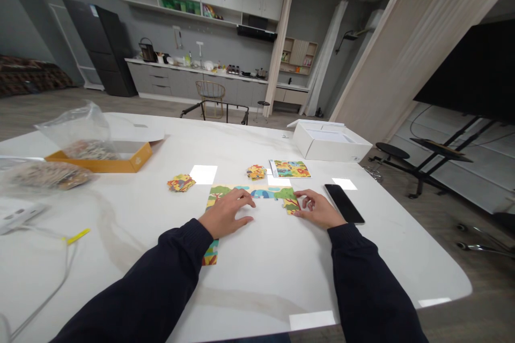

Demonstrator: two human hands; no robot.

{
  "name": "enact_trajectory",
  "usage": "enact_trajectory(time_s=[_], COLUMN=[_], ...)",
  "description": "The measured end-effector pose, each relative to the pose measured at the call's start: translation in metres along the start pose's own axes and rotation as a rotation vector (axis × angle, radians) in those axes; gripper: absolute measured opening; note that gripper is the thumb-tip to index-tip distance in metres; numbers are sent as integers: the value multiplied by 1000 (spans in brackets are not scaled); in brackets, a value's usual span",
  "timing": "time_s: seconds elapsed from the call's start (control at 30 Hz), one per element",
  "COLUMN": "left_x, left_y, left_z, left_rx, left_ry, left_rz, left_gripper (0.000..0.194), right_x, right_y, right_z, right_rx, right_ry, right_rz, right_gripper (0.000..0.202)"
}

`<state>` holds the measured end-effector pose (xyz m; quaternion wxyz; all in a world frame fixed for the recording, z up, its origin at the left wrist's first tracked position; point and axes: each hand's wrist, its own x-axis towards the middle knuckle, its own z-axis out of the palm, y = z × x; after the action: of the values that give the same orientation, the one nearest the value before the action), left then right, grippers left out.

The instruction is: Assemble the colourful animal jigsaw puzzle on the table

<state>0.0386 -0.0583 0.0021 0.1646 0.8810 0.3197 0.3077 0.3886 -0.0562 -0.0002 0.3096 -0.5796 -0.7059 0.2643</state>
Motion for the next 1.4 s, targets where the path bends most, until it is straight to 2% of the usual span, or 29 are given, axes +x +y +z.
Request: enact_trajectory(time_s=[0.77, 1.07, 1.4], left_x=[0, 0, -1], left_y=[-2, -3, -3], left_z=[0, 0, 0], left_rx=[13, 26, 14], left_ry=[-32, -36, -23], left_rz=[-4, 2, 13], left_gripper=[21, 22, 20], right_x=[0, 1, 2], right_y=[1, 3, 4], right_z=[-1, 0, 0], right_rx=[-43, -22, -52], right_ry=[-38, -42, -76], right_rz=[-21, -107, -126], right_gripper=[49, 41, 37])
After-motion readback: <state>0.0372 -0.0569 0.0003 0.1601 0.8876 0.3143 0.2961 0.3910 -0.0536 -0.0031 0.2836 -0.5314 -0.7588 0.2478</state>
